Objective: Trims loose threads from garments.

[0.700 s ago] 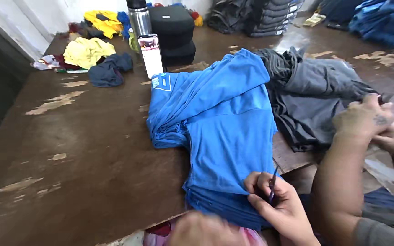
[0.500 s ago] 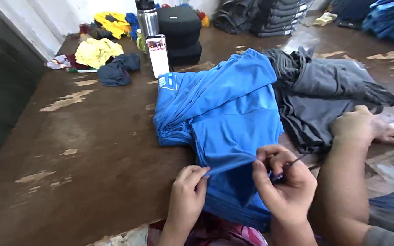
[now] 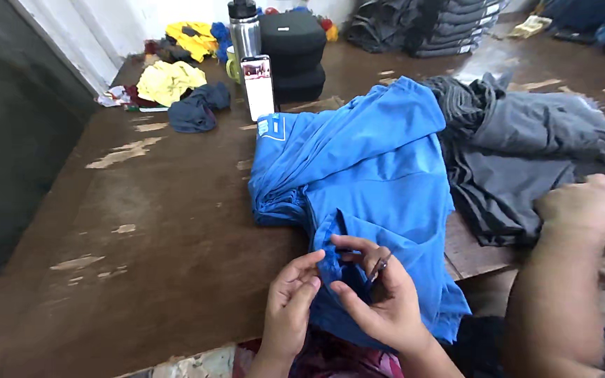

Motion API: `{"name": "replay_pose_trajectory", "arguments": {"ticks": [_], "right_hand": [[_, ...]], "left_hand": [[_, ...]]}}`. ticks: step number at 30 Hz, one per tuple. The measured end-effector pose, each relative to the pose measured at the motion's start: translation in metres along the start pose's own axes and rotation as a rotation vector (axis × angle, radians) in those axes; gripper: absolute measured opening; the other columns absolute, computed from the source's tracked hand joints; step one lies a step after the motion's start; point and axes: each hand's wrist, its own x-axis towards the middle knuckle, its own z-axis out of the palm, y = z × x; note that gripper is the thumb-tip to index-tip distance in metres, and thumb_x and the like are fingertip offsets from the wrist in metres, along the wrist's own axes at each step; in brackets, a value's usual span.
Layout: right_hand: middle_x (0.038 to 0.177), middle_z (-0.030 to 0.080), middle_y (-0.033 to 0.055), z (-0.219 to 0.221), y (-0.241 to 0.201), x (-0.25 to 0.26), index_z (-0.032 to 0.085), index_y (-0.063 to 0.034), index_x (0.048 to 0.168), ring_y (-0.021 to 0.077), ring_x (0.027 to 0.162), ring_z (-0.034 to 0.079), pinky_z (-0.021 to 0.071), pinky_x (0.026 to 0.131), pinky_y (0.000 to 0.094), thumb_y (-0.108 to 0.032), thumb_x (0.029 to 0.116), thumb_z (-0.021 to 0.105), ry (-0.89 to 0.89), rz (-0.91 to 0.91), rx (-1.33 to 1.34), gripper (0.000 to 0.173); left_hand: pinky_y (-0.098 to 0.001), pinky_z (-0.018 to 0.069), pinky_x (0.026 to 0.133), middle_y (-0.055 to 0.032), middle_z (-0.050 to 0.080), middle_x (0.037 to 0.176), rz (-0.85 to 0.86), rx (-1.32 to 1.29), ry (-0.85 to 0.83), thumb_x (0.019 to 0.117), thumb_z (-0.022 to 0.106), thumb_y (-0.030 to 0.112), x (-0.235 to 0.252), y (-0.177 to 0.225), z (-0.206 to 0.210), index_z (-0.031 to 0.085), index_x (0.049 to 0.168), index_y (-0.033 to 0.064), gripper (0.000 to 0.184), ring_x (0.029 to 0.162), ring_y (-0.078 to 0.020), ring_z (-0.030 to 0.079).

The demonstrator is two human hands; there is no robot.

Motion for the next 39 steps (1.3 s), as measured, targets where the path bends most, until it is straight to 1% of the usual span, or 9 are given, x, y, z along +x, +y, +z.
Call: {"name": "replay_pose_trajectory", "arguments": {"ticks": [7, 10, 13, 18, 24, 28, 30, 33, 39], "right_hand": [[0.099, 0.073, 0.0001, -0.003, -0.008, -0.01, 0.057, -0.0109, 0.103, 0.005, 0.085, 0.071, 0.0604, 0.074, 0.0191, -0.008, 0.0921, 0.073, 0.149, -0.042, -0.125, 0.019], [0.106, 0.072, -0.002, -0.005, -0.015, -0.014, 0.054, -0.0149, 0.101, 0.0054, 0.09, 0.071, 0.0608, 0.077, 0.0196, -0.011, 0.091, 0.074, 0.143, -0.025, -0.078, 0.022], [0.116, 0.071, 0.0052, -0.001, -0.011, -0.012, 0.053, -0.0101, 0.102, 0.0093, 0.102, 0.071, 0.0596, 0.084, 0.0213, -0.017, 0.0915, 0.078, 0.122, -0.071, -0.167, 0.028], [0.094, 0.068, 0.0048, 0.007, -0.024, -0.014, 0.05, -0.0083, 0.09, 0.0084, 0.089, 0.066, 0.0552, 0.081, 0.0183, -0.006, 0.094, 0.07, 0.081, -0.217, -0.379, 0.02], [0.092, 0.067, 0.0059, 0.005, -0.035, -0.024, 0.05, -0.0078, 0.088, 0.0112, 0.089, 0.066, 0.0557, 0.084, 0.0206, -0.007, 0.0968, 0.068, -0.072, -0.24, -0.298, 0.019], [0.112, 0.069, 0.0023, -0.008, -0.027, -0.031, 0.051, -0.012, 0.099, 0.0056, 0.097, 0.07, 0.0594, 0.081, 0.0193, -0.028, 0.1001, 0.068, -0.052, -0.017, -0.133, 0.023], [0.094, 0.061, -0.0003, -0.013, -0.014, -0.032, 0.052, -0.0117, 0.099, 0.0009, 0.083, 0.061, 0.0521, 0.071, 0.0151, -0.04, 0.1033, 0.059, -0.048, 0.062, -0.257, 0.03], [0.067, 0.052, 0.0006, -0.014, -0.002, -0.032, 0.058, -0.008, 0.084, 0.0065, 0.058, 0.049, 0.0427, 0.053, 0.0206, -0.04, 0.1021, 0.056, -0.105, 0.068, -0.558, 0.036], [0.064, 0.063, 0.01, -0.006, -0.029, -0.015, 0.065, -0.0025, 0.078, 0.021, 0.058, 0.063, 0.0497, 0.053, 0.0338, -0.035, 0.0987, 0.059, -0.174, 0.124, -0.772, 0.039]], "left_hand": [[-0.0307, 0.0544, 0.1, -0.002, 0.071, 0.124, 0.094, 0.185, -0.072, 0.1027, 0.054, 0.009, -0.007, 0.001, -0.002, 0.068, 0.131, 0.0068, 0.031, 0.111, -0.01, 0.067], [-0.0256, 0.0553, 0.095, 0.0023, 0.072, 0.12, 0.121, 0.246, -0.069, 0.1007, 0.057, 0.006, -0.007, 0.001, -0.002, 0.07, 0.126, 0.0088, 0.029, 0.106, -0.005, 0.067], [-0.0254, 0.0566, 0.094, 0.0012, 0.072, 0.12, 0.141, 0.26, -0.066, 0.0987, 0.059, 0.001, -0.006, 0.0, 0.002, 0.069, 0.126, 0.0052, 0.029, 0.105, -0.0054, 0.068], [-0.024, 0.0592, 0.091, -0.0026, 0.073, 0.112, 0.264, 0.468, -0.044, 0.0869, 0.07, -0.005, -0.006, -0.007, 0.005, 0.072, 0.119, 0.0018, 0.033, 0.102, -0.0054, 0.069], [-0.0171, 0.0577, 0.084, 0.001, 0.071, 0.096, 0.487, 0.665, 0.027, 0.0925, 0.074, 0.011, -0.001, -0.021, 0.005, 0.075, 0.104, 0.0112, 0.011, 0.092, -0.0024, 0.068], [-0.0165, 0.0574, 0.084, 0.0041, 0.071, 0.102, 0.369, 0.487, 0.092, 0.0953, 0.069, 0.007, -0.001, -0.017, 0.006, 0.074, 0.104, 0.0108, 0.01, 0.095, -0.0005, 0.067], [-0.0148, 0.0569, 0.081, 0.0078, 0.072, 0.105, 0.274, 0.394, 0.145, 0.0976, 0.067, 0.011, -0.002, -0.011, 0.008, 0.074, 0.104, 0.0131, 0.009, 0.092, 0.0027, 0.067], [-0.0194, 0.0579, 0.084, 0.0073, 0.073, 0.105, 0.16, 0.249, 0.177, 0.0994, 0.066, 0.018, -0.004, -0.003, 0.007, 0.075, 0.105, 0.0156, 0.011, 0.093, -0.0002, 0.068], [-0.0229, 0.0594, 0.087, 0.0017, 0.075, 0.107, 0.126, 0.141, 0.154, 0.0943, 0.072, 0.014, -0.009, 0.007, 0.009, 0.077, 0.103, 0.0136, 0.01, 0.098, -0.0051, 0.071]]}}
